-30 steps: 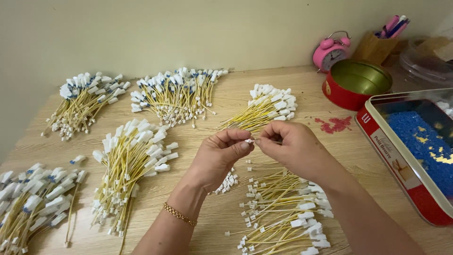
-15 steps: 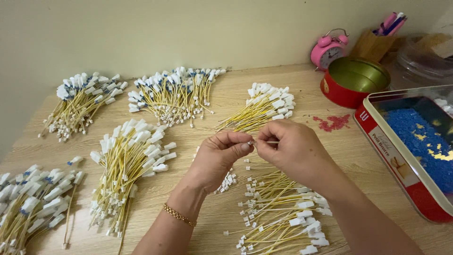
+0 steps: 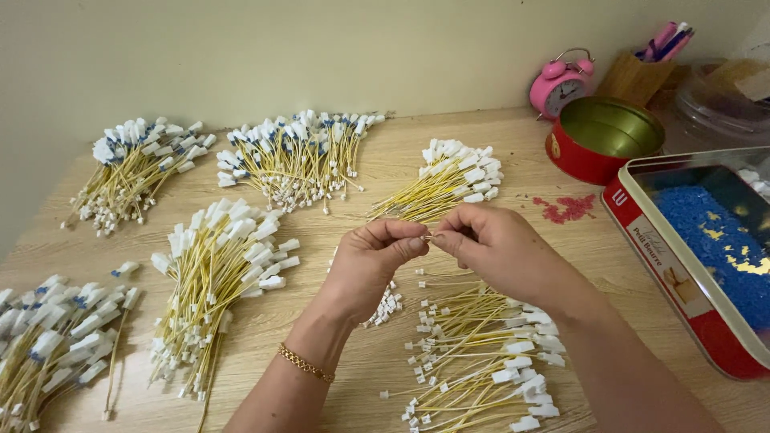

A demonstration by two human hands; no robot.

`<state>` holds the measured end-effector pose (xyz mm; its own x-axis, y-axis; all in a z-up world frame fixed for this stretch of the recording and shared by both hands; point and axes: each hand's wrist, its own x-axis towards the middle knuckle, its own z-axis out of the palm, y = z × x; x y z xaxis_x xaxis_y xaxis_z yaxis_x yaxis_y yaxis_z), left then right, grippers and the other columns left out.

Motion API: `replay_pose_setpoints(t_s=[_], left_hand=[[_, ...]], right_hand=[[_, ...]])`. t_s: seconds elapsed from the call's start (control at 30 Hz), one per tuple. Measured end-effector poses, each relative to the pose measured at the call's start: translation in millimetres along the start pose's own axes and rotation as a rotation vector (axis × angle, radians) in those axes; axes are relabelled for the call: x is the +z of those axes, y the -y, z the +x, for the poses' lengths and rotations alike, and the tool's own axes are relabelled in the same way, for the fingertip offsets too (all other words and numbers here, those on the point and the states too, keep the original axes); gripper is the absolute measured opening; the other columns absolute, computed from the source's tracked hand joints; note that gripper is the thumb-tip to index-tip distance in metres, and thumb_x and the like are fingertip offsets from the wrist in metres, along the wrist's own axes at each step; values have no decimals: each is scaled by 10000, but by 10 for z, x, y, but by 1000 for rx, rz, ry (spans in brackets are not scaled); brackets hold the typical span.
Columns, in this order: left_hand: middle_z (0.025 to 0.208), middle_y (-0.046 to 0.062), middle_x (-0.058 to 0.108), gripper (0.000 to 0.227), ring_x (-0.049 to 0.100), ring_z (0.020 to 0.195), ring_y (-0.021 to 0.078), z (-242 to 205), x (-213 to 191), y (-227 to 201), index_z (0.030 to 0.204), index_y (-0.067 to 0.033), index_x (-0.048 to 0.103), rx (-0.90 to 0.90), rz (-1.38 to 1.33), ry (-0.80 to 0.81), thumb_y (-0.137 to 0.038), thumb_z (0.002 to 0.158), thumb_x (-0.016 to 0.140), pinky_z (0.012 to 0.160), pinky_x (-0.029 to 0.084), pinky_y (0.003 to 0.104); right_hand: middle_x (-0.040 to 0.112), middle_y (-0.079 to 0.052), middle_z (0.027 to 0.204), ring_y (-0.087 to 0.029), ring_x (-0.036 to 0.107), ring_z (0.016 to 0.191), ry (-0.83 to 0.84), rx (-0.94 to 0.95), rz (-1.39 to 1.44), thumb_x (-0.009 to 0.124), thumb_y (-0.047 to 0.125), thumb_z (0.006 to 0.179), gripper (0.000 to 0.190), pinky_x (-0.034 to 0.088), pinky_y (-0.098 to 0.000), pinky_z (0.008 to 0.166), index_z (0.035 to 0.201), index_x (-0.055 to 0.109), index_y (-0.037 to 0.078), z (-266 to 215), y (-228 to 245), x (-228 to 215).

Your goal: Assembling small white plastic connectors onto yellow wires at a wooden desk.

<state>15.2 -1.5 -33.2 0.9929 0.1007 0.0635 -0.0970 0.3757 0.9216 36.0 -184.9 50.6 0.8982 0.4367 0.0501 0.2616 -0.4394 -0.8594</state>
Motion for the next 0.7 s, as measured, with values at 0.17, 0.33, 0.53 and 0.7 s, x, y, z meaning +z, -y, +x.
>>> replay_pose_setpoints(t_s=[0.17,0.33,0.53,0.7], left_hand=[[870,119,784,216,723,803,134,46,-24,130,1032,18,783,9,59,-6,13,819,817,809,604,280],[854,90,775,195,715,807,123,19,-2,118,1040,-3,785,21,117,-1,10,845,791,820,589,275],[881,75,813,138,772,866,173,-27,19,111,1004,-122,814,-18,690,117,-115,871,782,834,595,339],[961,-42,768,140,688,991,270,66,-114,424,902,-295,810,214,1365,206,-280,771,764,934,526,484]], right_hand=[[602,-61,616,-149,535,628,6,-24,-62,678,125,916,122,478,-312,587,864,749,41,33,-51,33],[639,-81,613,-171,583,599,33,-16,-151,677,137,920,122,492,-317,582,861,745,56,92,-104,10],[710,-104,734,-224,679,700,132,248,-353,570,253,1030,285,528,-325,699,927,779,90,318,-494,-328],[752,-145,1061,-346,700,1081,-161,128,-716,685,233,918,214,555,-467,903,1096,771,152,653,-1389,-509]])
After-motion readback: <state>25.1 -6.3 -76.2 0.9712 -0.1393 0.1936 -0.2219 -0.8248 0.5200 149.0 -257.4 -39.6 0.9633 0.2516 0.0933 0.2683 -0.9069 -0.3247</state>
